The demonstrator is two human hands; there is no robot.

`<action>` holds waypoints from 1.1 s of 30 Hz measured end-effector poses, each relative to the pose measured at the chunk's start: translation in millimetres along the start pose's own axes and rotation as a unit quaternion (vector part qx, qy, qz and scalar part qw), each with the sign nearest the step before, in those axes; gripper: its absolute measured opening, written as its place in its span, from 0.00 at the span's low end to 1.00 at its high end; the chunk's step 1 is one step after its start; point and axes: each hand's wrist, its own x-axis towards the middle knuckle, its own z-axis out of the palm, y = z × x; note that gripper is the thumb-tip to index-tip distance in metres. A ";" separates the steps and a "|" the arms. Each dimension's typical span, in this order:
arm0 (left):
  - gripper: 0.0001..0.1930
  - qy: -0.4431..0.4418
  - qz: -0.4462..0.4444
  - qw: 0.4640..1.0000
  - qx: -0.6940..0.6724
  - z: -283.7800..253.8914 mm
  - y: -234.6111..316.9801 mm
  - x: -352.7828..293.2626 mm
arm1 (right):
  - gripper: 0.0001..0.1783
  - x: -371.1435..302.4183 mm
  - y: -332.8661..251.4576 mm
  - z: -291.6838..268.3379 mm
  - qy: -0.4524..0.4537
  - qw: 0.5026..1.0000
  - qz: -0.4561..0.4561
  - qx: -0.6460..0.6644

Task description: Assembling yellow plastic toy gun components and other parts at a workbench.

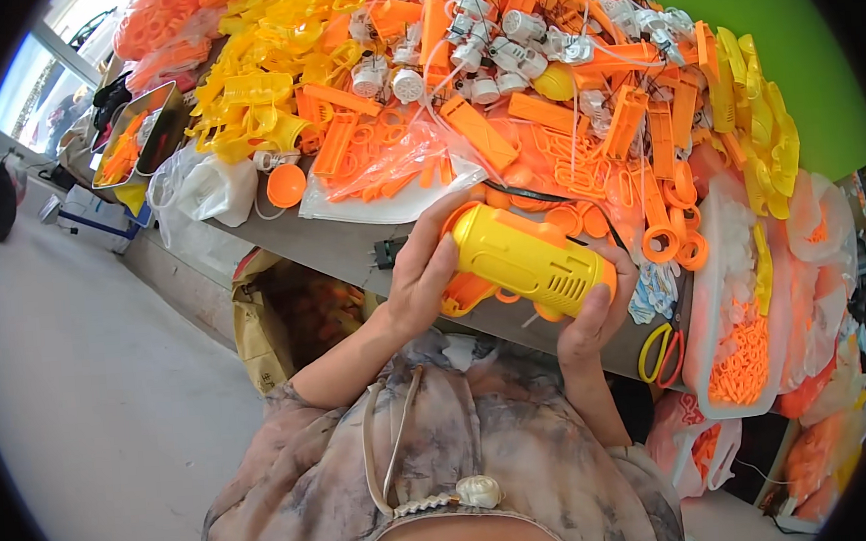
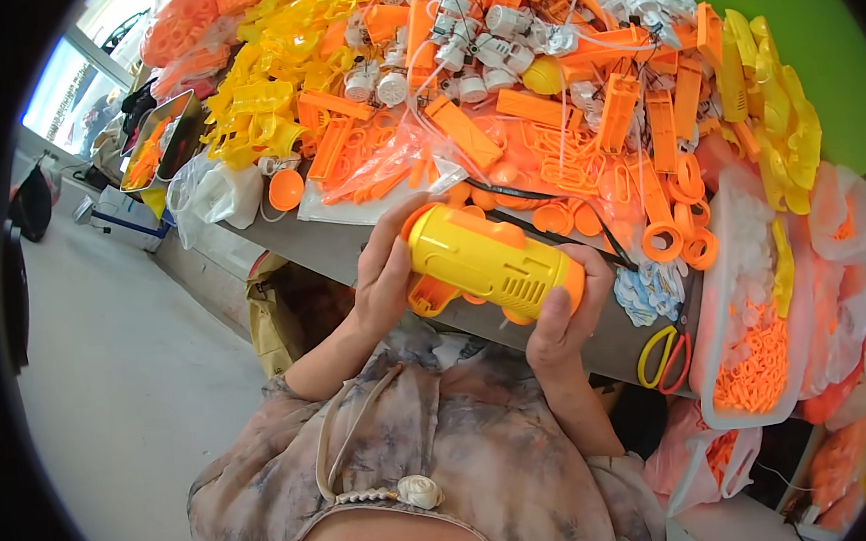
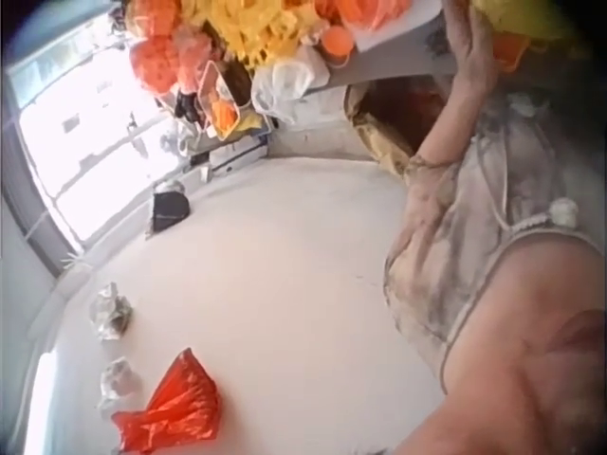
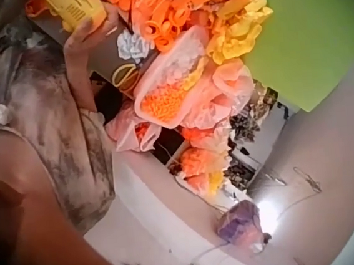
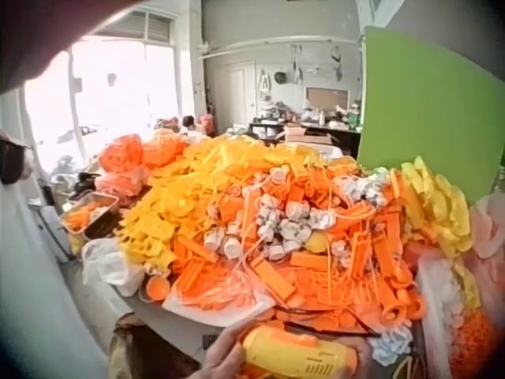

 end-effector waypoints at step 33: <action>0.36 -0.173 -0.413 0.795 -0.409 2.9 10.5 -34.9 | 0.22 -11.8 -34.7 -55.7 -0.359 0.926 -0.113 0.001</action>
